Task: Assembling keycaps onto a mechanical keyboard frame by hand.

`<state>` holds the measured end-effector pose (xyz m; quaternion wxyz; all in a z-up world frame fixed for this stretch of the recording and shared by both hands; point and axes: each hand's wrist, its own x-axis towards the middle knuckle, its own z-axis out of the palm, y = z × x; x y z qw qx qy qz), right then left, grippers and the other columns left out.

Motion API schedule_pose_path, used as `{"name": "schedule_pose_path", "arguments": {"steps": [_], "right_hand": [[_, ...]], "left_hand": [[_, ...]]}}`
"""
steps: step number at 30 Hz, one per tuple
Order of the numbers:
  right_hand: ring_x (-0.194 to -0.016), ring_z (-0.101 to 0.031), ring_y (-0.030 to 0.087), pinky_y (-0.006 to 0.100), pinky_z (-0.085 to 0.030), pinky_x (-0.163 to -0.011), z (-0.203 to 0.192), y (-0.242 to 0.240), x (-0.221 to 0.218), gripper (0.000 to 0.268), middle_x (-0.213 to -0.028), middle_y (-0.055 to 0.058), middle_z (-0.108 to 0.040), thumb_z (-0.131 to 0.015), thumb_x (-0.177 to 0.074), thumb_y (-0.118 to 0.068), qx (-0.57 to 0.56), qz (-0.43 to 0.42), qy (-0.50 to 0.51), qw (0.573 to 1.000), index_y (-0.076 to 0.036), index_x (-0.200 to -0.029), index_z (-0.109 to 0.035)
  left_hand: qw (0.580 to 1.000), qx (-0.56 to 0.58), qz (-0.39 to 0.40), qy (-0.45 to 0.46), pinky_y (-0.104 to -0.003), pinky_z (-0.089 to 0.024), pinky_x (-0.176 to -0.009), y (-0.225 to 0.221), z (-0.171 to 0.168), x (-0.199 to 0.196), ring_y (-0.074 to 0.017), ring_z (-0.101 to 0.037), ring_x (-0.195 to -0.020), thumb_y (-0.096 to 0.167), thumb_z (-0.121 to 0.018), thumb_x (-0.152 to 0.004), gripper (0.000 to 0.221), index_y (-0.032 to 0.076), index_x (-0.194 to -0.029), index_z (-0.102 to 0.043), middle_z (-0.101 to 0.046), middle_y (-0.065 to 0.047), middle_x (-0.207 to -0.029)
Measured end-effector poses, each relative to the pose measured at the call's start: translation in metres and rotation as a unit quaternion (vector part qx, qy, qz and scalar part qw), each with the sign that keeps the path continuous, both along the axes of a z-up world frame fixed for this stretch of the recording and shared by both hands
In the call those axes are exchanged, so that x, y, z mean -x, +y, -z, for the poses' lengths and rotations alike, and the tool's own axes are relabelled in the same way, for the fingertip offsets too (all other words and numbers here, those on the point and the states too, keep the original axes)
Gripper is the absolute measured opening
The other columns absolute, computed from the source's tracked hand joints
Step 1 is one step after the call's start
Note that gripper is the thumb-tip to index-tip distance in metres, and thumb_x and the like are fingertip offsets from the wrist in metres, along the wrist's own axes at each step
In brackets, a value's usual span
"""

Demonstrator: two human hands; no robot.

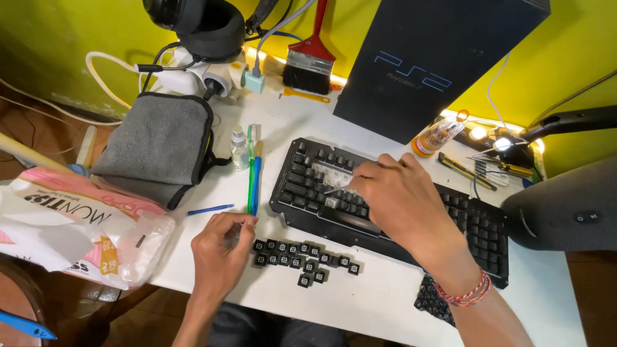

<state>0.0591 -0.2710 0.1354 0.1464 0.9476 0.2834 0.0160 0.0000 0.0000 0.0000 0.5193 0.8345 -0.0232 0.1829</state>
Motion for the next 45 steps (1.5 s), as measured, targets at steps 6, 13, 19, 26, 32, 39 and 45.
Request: {"name": "schedule_pose_path", "arguments": {"steps": [6,13,19,26,32,39,45], "right_hand": [[-0.083,-0.062,0.025,0.040,-0.045,-0.075,-0.011,0.023,-0.003,0.026,-0.085,-0.002,-0.070,-0.070,-0.084,0.006,0.081,-0.066,-0.073,0.992,-0.019,-0.077,-0.073],[-0.083,-0.061,0.024,0.040,-0.045,-0.073,-0.009,0.029,-0.015,0.028,-0.078,-0.005,-0.066,-0.073,-0.084,0.002,0.101,-0.068,-0.066,0.990,-0.022,-0.070,-0.072],[-0.064,-0.057,0.024,0.040,-0.039,-0.070,-0.006,0.064,-0.009,0.022,-0.063,0.004,-0.066,-0.085,-0.064,0.002,0.046,-0.136,-0.123,0.982,-0.014,-0.064,-0.071],[-0.066,-0.056,0.023,0.037,-0.038,-0.066,0.002,0.036,-0.004,0.023,-0.068,0.005,-0.066,-0.082,-0.069,0.005,0.016,-0.137,-0.178,0.974,-0.013,-0.064,-0.068],[-0.080,-0.057,0.021,0.033,-0.039,-0.069,0.017,-0.004,0.022,0.017,-0.097,0.005,-0.071,-0.074,-0.082,0.003,-0.055,-0.067,-0.171,0.981,-0.014,-0.087,-0.076],[-0.082,-0.061,0.017,0.028,-0.041,-0.065,0.059,-0.043,0.033,0.030,-0.109,-0.003,-0.072,-0.059,-0.094,0.002,-0.200,-0.004,-0.150,0.968,-0.020,-0.102,-0.078],[-0.080,-0.065,0.017,0.026,-0.046,-0.064,0.087,-0.052,0.036,0.029,-0.111,-0.001,-0.075,-0.055,-0.098,-0.003,-0.345,0.036,-0.090,0.934,-0.018,-0.107,-0.078]], "left_hand": [[0.989,-0.050,0.006,-0.140,-0.030,-0.049,-0.069,-0.007,-0.003,0.000,-0.0179,-0.061,-0.076,0.000,-0.064,-0.088,0.010,0.005,-0.087,-0.073,-0.072,-0.004,-0.082],[0.975,-0.083,0.036,-0.204,-0.032,-0.047,-0.075,-0.031,-0.006,-0.017,-0.0197,-0.060,-0.083,0.002,-0.065,-0.090,0.009,0.006,-0.088,-0.073,-0.074,-0.002,-0.084],[0.968,-0.191,0.024,-0.158,-0.033,-0.046,-0.080,-0.062,-0.015,-0.049,-0.0217,-0.059,-0.097,0.005,-0.073,-0.081,0.022,0.018,-0.100,-0.075,-0.067,-0.001,-0.091],[0.954,-0.276,0.090,-0.078,-0.041,-0.046,-0.081,-0.075,-0.016,-0.073,-0.0277,-0.055,-0.104,0.017,-0.076,-0.084,0.019,0.016,-0.102,-0.077,-0.062,-0.003,-0.098],[0.962,-0.237,0.128,-0.049,-0.043,-0.048,-0.085,-0.074,-0.017,-0.072,-0.0275,-0.054,-0.106,0.015,-0.073,-0.086,0.017,0.016,-0.102,-0.078,-0.063,-0.003,-0.102],[0.956,-0.252,0.146,-0.027,-0.044,-0.047,-0.088,-0.080,-0.018,-0.071,-0.0258,-0.053,-0.110,0.011,-0.066,-0.090,0.022,0.015,-0.109,-0.077,-0.062,-0.004,-0.106],[0.951,-0.264,0.161,0.002,-0.046,-0.046,-0.088,-0.081,-0.023,-0.076,-0.0246,-0.053,-0.108,0.011,-0.066,-0.090,0.025,0.017,-0.111,-0.077,-0.063,-0.002,-0.105]]}}
